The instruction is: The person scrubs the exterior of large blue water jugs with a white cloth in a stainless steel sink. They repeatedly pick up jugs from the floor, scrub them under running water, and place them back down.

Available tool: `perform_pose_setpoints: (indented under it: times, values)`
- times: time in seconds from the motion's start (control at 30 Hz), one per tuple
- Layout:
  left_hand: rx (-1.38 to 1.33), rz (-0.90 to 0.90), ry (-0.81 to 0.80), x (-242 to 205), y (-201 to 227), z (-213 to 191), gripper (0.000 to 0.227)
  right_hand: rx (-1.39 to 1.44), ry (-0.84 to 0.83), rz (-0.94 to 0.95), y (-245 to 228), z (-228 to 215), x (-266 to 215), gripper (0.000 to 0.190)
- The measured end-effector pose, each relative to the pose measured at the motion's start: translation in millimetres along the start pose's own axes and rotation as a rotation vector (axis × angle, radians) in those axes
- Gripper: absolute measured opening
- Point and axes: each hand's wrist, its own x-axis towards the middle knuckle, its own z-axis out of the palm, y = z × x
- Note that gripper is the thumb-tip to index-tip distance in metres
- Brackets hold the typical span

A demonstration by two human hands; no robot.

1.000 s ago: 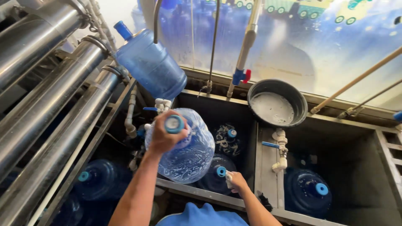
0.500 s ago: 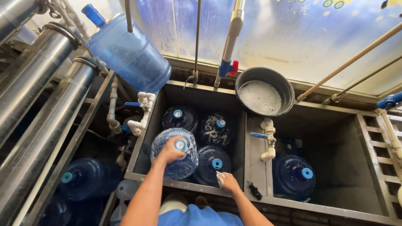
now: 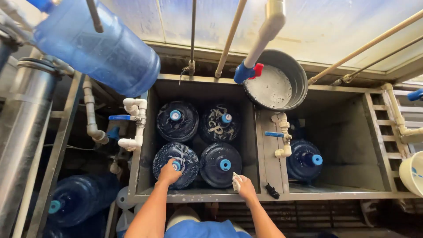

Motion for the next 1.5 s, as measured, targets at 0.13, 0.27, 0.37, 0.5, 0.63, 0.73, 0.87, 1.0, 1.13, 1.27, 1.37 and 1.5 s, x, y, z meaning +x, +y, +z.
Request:
perform_pose_setpoints:
  times: [0.13,0.27,0.37,0.5,0.63,0.73,0.87,1.0,1.13,1.27,1.37,1.5]
  values:
    - [0.331,-0.012,0.183,12,26,23,0.059,0.094,0.041,0.050,-20,-8,-28,0.043]
    - [0.440,0.311,0.330,-1,91,70,0.052,0.326,0.067,0.049,18,3,-10,0.039]
    - [0.384,0.442,0.050,-15,138,105,0.053,0.673,0.109,0.011,40,14,-6,0.050]
    - [0.422,0.448,-0.262,-25,161,141,0.065,0.869,0.070,0.048,46,12,-22,0.049]
    - [0.482,0.373,-0.182,3,145,164,0.052,0.860,0.028,0.054,29,-7,-44,0.039]
    - [0.540,0.461,-0.099,26,130,175,0.046,0.777,-0.009,-0.051,39,-19,-28,0.037]
    - [0.487,0.466,-0.158,-5,142,138,0.050,0.740,-0.025,-0.091,-13,-61,-28,0.040]
    - [0.286,0.449,-0.100,-68,176,87,0.059,0.718,-0.042,-0.339,-80,-121,-21,0.043]
    - [0.061,0.459,0.017,-139,204,17,0.053,0.429,0.183,-0.701,-130,-170,66,0.033]
    - [-0.266,0.479,0.145,-203,206,-43,0.048,0.276,0.305,-0.671,-216,-206,123,0.029]
    - [-0.549,0.573,0.310,-232,191,-64,0.044,-0.088,0.379,-0.712,-234,-221,227,0.045]
    - [-1.118,0.799,0.565,-260,173,-80,0.039,-0.497,0.452,-0.509,-244,-227,273,0.054]
